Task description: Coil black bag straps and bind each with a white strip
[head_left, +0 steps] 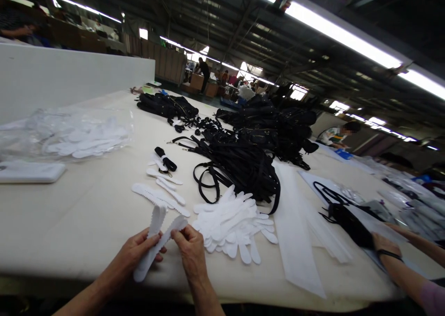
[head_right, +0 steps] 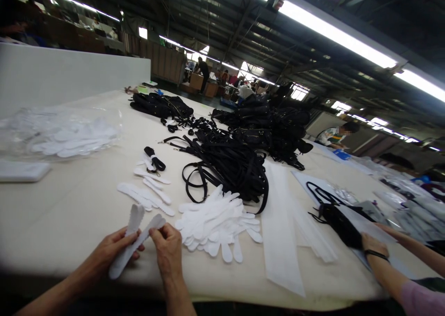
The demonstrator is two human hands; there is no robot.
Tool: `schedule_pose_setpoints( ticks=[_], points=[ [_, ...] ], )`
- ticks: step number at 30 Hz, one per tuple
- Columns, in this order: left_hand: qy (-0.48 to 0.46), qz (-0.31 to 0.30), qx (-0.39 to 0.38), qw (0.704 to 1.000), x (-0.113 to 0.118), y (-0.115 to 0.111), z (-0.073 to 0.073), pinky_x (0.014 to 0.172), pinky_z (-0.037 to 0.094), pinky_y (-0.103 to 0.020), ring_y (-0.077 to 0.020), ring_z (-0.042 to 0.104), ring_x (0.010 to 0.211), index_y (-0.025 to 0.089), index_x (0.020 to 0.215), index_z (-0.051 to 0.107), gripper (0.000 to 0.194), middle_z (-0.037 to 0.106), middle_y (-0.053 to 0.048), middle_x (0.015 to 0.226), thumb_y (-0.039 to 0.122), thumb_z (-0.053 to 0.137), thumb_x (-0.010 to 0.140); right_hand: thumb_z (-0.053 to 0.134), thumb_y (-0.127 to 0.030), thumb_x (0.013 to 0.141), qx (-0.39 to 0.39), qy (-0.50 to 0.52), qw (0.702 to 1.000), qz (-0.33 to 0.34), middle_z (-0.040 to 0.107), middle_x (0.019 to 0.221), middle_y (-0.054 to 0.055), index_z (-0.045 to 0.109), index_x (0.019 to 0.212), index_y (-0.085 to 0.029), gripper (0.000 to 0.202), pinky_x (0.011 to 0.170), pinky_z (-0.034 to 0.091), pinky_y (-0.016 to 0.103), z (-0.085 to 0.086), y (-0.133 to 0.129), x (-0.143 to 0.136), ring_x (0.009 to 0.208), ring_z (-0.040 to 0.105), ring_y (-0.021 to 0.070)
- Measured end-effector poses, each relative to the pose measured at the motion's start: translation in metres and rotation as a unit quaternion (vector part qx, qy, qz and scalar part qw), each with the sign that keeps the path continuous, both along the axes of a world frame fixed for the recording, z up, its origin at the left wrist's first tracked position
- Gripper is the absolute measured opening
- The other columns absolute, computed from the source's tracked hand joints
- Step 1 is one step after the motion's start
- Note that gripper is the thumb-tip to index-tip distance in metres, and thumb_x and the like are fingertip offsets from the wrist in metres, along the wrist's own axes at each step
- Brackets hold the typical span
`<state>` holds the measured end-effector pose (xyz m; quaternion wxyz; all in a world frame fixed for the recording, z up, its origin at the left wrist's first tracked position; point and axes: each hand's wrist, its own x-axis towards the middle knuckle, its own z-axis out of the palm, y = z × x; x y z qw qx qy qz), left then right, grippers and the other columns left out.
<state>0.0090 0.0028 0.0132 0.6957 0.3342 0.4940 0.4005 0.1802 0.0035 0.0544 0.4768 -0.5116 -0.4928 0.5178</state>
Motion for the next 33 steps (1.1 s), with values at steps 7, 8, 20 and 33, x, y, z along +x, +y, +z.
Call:
schedule_pose_setpoints(
  ticks=[7,8,20,33],
  points=[
    [0.025,-0.066,0.081,0.994,-0.002,-0.005,-0.006,0.054,0.051,-0.026,-0.0186,0.068,0.058,0.018,0.102,0.067,0.046,0.075,-0.003,0.075,0.056,0.073,0.077,0.069,-0.029,0.077,-0.004,-0.081,0.996,-0.034,0.052,0.061,-0.005,0.06,0.065,-0.017,0.019,0.059,0.036,0.024,0.001,-0.004,-0.006,0.061,0.045,0.0114],
    [0.032,-0.067,0.083,0.994,-0.002,-0.006,-0.005,0.054,0.05,-0.026,-0.0184,0.068,0.057,0.018,0.103,0.066,0.045,0.075,-0.002,0.075,0.056,0.071,0.078,0.069,-0.029,0.077,-0.002,-0.094,0.995,-0.033,0.049,0.06,-0.006,0.058,0.063,-0.018,0.021,0.058,0.034,0.023,0.001,-0.004,-0.006,0.061,0.043,0.011],
    [-0.014,0.053,0.038,0.998,-0.001,-0.003,0.009,0.061,0.05,-0.026,-0.0185,0.067,0.063,0.018,0.079,0.066,0.035,0.073,-0.002,0.069,0.052,0.072,0.078,0.068,-0.042,0.079,-0.001,-0.086,0.994,-0.074,0.059,0.065,-0.002,0.065,0.07,-0.018,0.026,0.063,0.04,0.026,0.015,0.0,0.034,0.066,0.051,0.0153],
    [-0.031,-0.018,0.032,0.999,-0.001,-0.003,-0.002,0.051,0.047,-0.027,-0.0167,0.062,0.049,0.018,0.081,0.063,0.04,0.07,-0.001,0.06,0.056,0.073,0.076,0.059,-0.048,0.087,0.098,-0.316,0.933,-0.14,0.064,0.132,0.01,0.057,0.135,-0.023,0.054,0.095,0.047,0.04,0.054,0.024,0.103,0.11,0.064,0.027]
  ],
)
